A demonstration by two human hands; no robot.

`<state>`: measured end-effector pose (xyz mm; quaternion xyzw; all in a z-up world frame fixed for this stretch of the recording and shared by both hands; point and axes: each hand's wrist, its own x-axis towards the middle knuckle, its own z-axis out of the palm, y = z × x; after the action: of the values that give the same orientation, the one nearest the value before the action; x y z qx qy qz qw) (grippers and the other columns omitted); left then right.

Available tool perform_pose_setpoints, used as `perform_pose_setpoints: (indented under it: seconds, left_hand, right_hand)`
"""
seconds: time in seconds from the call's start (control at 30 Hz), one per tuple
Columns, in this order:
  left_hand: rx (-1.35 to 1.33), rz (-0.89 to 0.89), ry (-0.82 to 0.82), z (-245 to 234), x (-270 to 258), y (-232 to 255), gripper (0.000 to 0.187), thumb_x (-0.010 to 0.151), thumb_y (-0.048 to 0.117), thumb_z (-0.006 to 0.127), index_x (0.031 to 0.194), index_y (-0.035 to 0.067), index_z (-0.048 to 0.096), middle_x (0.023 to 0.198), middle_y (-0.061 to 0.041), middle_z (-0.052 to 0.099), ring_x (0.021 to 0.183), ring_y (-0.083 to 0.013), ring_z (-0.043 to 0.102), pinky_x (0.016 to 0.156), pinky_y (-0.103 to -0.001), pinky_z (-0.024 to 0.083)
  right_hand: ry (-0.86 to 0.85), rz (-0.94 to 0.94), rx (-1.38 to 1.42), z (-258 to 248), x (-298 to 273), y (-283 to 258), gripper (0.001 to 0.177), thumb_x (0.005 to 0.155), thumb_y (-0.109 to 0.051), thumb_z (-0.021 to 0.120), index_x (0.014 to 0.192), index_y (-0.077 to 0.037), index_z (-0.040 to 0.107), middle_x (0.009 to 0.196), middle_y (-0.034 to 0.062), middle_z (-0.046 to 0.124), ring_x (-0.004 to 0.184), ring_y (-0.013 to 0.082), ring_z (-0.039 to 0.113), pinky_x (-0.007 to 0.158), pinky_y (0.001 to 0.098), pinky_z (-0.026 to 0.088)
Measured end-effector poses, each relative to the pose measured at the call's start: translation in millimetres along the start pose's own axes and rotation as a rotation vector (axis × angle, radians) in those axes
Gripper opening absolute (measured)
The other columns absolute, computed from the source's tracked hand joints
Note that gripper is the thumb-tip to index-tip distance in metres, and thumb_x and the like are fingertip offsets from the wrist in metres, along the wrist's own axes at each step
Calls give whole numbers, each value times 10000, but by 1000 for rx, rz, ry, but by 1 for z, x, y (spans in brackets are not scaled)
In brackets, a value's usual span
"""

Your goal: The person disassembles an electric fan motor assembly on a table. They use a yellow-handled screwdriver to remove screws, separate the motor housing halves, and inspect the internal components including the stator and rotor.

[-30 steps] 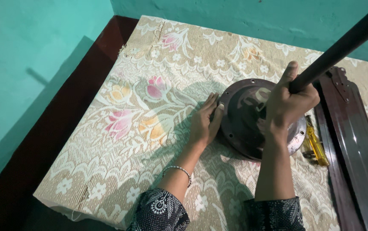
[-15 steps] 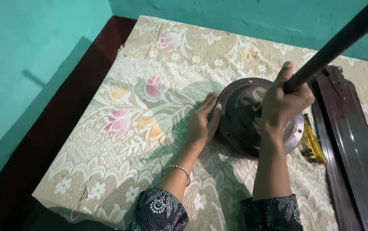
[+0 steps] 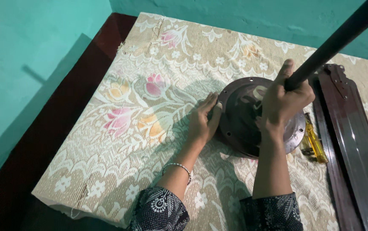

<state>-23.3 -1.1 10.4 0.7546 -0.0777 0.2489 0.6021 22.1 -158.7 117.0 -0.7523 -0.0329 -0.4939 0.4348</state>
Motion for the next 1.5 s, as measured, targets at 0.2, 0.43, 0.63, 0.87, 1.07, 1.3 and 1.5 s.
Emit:
perform_pose_setpoints:
  seconds: [0.2, 0.43, 0.63, 0.87, 1.07, 1.3, 1.5]
  left_hand:
    - [-33, 4, -36, 2, 1, -4, 375, 1079, 231, 573, 1333, -33, 655, 1424, -259, 625, 1430, -370, 533, 1254, -461, 304]
    - [-95, -95, -5, 1, -1, -2, 419, 1000, 245, 603, 1325, -14, 652, 1418, -270, 606, 1407, -361, 547, 1152, -397, 446]
    - [-55, -14, 4, 2, -1, -5, 398, 1007, 210, 618, 1323, -26, 667, 1386, -275, 641, 1380, -361, 581, 1161, -398, 437]
    - [-131, -101, -30, 5, 1, -9, 436, 979, 205, 591, 1365, 6, 630, 1340, -233, 680, 1287, -295, 658, 1063, -342, 498]
    - [-118, -163, -67, 5, 0, -9, 460, 1001, 226, 575, 1412, 23, 613, 1229, -182, 758, 1041, -215, 685, 917, -308, 529]
    - [-90, -197, -76, 2, 4, 1, 493, 990, 290, 555, 1421, 54, 601, 1103, -112, 775, 844, -85, 686, 779, -248, 540]
    - [12, -283, -93, 1, 6, 10, 542, 1025, 451, 557, 1381, 51, 638, 1232, -170, 721, 1121, -270, 681, 971, -370, 515]
  right_hand:
    - [-65, 42, 34, -1, 2, 2, 609, 1152, -288, 624, 599, -75, 486, 508, -28, 441, 435, 83, 417, 450, 303, 225]
    - [-95, 108, 151, 0, 0, 5, 621, 1144, -356, 652, 605, -98, 482, 536, -28, 432, 469, 84, 406, 474, 299, 208]
    - [-87, 180, 183, 0, 0, 8, 625, 1074, -370, 692, 565, -109, 442, 508, -48, 434, 429, 76, 404, 445, 294, 218]
    - [-263, 244, 167, -24, 1, 3, 480, 1016, -319, 792, 688, -48, 569, 640, -14, 531, 591, 69, 473, 530, 270, 344]
    - [-461, 308, 56, -40, 5, 7, 389, 946, -324, 791, 725, -30, 667, 639, 20, 632, 581, 85, 595, 538, 256, 466]
    - [-534, 325, 131, -30, -2, 23, 414, 962, -329, 781, 704, -35, 647, 684, 43, 684, 628, 102, 665, 599, 253, 530]
    - [-491, 322, 145, -24, -8, 28, 331, 977, -247, 766, 800, -1, 630, 726, 72, 671, 682, 111, 649, 637, 252, 527]
